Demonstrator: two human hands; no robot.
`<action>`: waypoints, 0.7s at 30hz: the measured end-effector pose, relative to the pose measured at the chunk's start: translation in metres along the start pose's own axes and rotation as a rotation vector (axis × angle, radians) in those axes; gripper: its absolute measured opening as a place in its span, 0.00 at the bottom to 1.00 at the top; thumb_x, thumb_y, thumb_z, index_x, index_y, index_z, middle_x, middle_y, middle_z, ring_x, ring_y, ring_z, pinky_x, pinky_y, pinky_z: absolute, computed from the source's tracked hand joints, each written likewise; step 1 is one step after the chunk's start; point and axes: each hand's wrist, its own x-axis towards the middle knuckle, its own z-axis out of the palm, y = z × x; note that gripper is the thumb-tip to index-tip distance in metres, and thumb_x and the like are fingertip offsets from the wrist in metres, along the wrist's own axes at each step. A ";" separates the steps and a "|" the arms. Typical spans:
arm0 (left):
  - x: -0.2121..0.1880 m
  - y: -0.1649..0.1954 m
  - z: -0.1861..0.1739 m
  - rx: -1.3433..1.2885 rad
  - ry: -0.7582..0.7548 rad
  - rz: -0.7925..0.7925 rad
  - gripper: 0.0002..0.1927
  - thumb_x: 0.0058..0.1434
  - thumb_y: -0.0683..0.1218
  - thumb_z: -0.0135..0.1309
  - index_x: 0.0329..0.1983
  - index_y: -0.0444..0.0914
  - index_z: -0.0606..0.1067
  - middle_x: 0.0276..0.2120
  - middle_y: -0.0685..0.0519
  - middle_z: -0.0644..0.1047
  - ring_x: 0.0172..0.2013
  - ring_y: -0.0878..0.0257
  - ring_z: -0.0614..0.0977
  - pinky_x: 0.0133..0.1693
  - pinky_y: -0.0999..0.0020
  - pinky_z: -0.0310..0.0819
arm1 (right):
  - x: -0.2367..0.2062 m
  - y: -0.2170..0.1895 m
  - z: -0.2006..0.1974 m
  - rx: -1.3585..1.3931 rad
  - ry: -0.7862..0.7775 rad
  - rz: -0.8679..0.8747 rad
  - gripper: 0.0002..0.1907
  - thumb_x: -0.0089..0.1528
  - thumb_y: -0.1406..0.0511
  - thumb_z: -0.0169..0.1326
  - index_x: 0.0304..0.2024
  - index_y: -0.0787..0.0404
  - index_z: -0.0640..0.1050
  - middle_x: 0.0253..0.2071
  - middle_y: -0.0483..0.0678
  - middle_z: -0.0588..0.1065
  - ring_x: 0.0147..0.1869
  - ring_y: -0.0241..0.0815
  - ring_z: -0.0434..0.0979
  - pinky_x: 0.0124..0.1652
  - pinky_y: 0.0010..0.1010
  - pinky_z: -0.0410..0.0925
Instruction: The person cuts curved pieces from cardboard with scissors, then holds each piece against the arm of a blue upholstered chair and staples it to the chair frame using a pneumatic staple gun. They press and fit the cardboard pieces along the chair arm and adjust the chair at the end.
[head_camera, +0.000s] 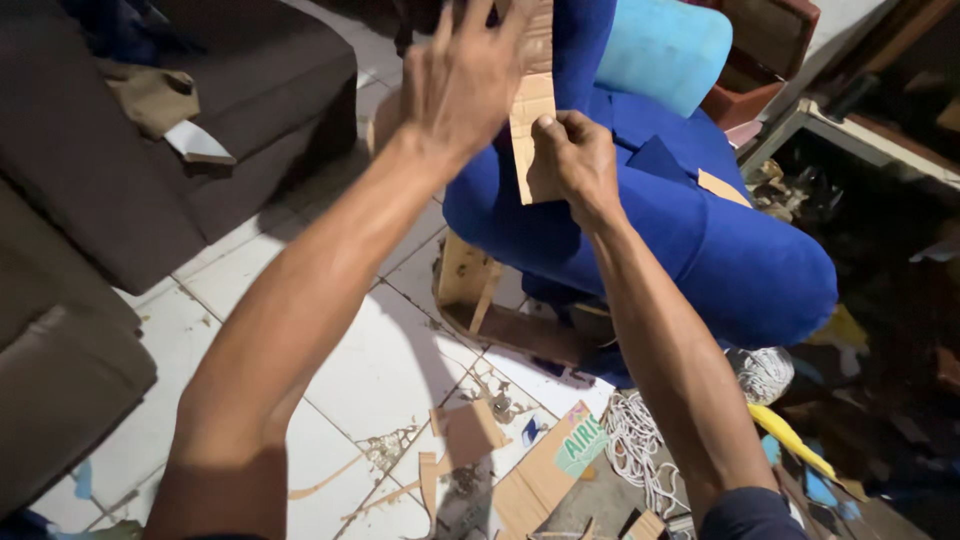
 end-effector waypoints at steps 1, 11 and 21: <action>0.002 -0.009 0.021 0.085 -0.002 0.006 0.12 0.65 0.44 0.59 0.52 0.42 0.77 0.38 0.48 0.79 0.34 0.52 0.84 0.23 0.61 0.76 | 0.003 -0.001 0.002 -0.028 -0.015 -0.004 0.14 0.67 0.61 0.54 0.45 0.68 0.80 0.27 0.44 0.76 0.27 0.34 0.74 0.29 0.27 0.69; -0.011 -0.068 0.098 0.174 0.068 0.110 0.14 0.63 0.60 0.60 0.37 0.46 0.78 0.23 0.57 0.77 0.22 0.62 0.80 0.19 0.65 0.71 | 0.019 -0.026 0.025 -0.661 0.131 -0.037 0.20 0.63 0.54 0.54 0.41 0.63 0.83 0.34 0.63 0.80 0.40 0.60 0.82 0.41 0.44 0.73; -0.021 -0.076 0.082 0.201 0.181 0.233 0.08 0.76 0.51 0.50 0.51 0.44 0.77 0.35 0.56 0.77 0.32 0.60 0.80 0.29 0.67 0.73 | 0.024 0.010 0.021 -0.677 0.286 -0.211 0.19 0.63 0.53 0.53 0.41 0.61 0.83 0.37 0.62 0.80 0.45 0.64 0.81 0.46 0.49 0.71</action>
